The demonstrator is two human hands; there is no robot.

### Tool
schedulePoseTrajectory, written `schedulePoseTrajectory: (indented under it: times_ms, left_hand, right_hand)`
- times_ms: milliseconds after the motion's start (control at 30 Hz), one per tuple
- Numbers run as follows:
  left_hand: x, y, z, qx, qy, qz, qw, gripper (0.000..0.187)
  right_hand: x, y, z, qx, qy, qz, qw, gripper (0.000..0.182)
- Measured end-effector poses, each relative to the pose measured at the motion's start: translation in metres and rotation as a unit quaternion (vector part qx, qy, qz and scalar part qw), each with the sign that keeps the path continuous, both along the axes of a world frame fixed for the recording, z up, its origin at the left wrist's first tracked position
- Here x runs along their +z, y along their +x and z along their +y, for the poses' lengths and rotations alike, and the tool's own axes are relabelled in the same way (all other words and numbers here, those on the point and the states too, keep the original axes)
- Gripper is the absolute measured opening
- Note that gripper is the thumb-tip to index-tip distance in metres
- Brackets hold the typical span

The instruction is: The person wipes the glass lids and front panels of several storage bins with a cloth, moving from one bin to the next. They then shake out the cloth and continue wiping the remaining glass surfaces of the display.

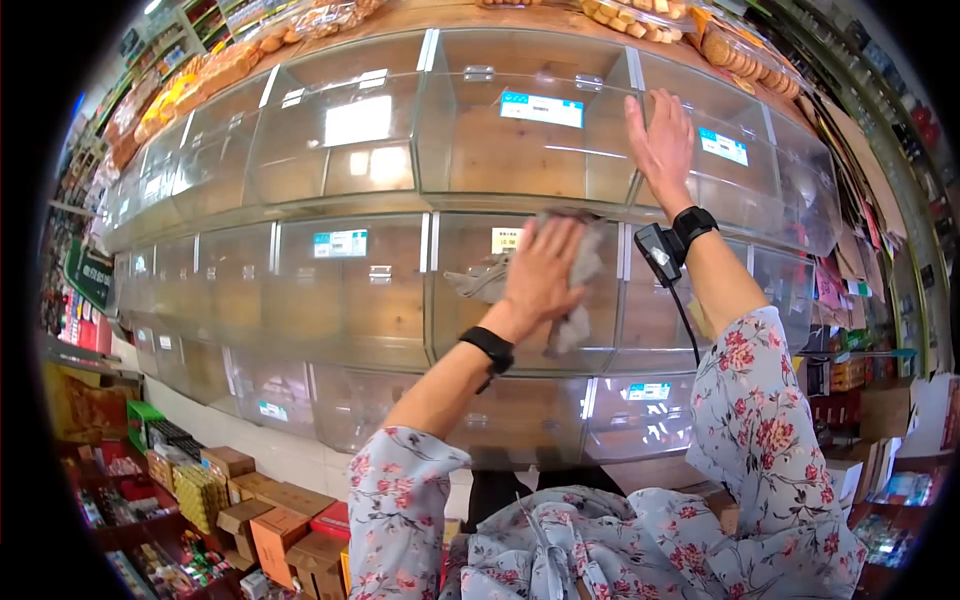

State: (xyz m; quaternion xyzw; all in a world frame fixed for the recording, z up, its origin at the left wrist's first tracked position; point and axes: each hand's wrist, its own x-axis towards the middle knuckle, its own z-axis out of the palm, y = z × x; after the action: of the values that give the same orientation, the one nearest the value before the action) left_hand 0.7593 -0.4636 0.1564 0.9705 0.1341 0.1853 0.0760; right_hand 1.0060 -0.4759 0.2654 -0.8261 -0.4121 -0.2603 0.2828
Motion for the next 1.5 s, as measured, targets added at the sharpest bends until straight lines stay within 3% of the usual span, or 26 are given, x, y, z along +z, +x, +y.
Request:
schedulePoseTrajectory:
  times_ms: [233,333,433,533,700,833,933,1067,1133,1200,1233,1300,1400,1433,1500]
  left_hand:
    - [-0.001,-0.103,0.065,0.225,0.047,-0.029,0.973,0.078]
    - [0.002,-0.125,0.070,0.265,0.026,0.000,0.964,0.077]
    - [-0.021,-0.138,0.057,0.374,-0.004,-0.061,0.925,0.077]
    - [-0.034,-0.149,0.017,0.372,-0.013,0.013,0.928,0.078]
    - [-0.044,-0.133,-0.061,0.245,-0.059,0.010,0.968,0.080]
    - [-0.037,-0.104,-0.065,0.175,-0.046,0.035,0.983,0.089]
    - [-0.031,-0.101,-0.023,0.218,-0.021,0.016,0.976,0.093]
    - [-0.038,-0.113,0.073,0.399,0.031,0.018,0.916,0.086]
    - [-0.022,-0.122,0.110,0.455,-0.003,0.027,0.890,0.085]
    - [-0.016,-0.129,0.131,0.463,-0.027,0.087,0.882,0.082]
    - [-0.032,-0.134,0.138,0.453,-0.008,0.065,0.889,0.081]
    - [-0.045,-0.138,0.132,0.432,0.010,0.038,0.901,0.081]
    - [-0.064,-0.153,0.085,0.356,0.007,-0.100,0.929,0.081]
    - [-0.055,-0.156,0.064,0.352,-0.041,-0.142,0.924,0.084]
    - [-0.063,-0.166,0.034,0.355,-0.039,-0.122,0.926,0.083]
  right_hand:
    - [0.001,-0.002,-0.002,0.016,0.007,-0.005,1.000,0.067]
    - [0.001,-0.004,-0.002,0.013,0.007,-0.003,1.000,0.069]
    - [0.000,-0.002,-0.001,0.008,0.008,-0.007,1.000,0.070]
    - [-0.002,-0.003,0.000,-0.004,0.015,-0.029,0.999,0.069]
    - [-0.003,-0.007,0.000,0.001,0.003,-0.013,1.000,0.074]
    - [-0.001,-0.004,0.001,-0.006,0.006,-0.016,1.000,0.074]
    - [-0.002,-0.004,0.001,-0.001,0.010,-0.014,1.000,0.073]
    - [-0.003,-0.001,-0.001,0.015,0.020,-0.024,0.999,0.069]
    - [-0.003,-0.001,-0.002,0.008,0.007,-0.050,0.999,0.063]
    - [0.016,-0.018,-0.011,0.007,0.029,-0.030,0.999,0.065]
    - [0.024,-0.024,-0.014,0.009,0.041,-0.019,0.999,0.066]
    - [0.028,-0.025,-0.015,0.020,0.028,-0.011,0.999,0.066]
    - [0.026,-0.024,-0.012,0.024,0.031,-0.004,0.999,0.067]
    - [0.023,-0.021,-0.009,0.017,0.038,-0.004,0.999,0.068]
    - [0.021,-0.021,-0.009,0.010,0.045,-0.005,0.999,0.070]
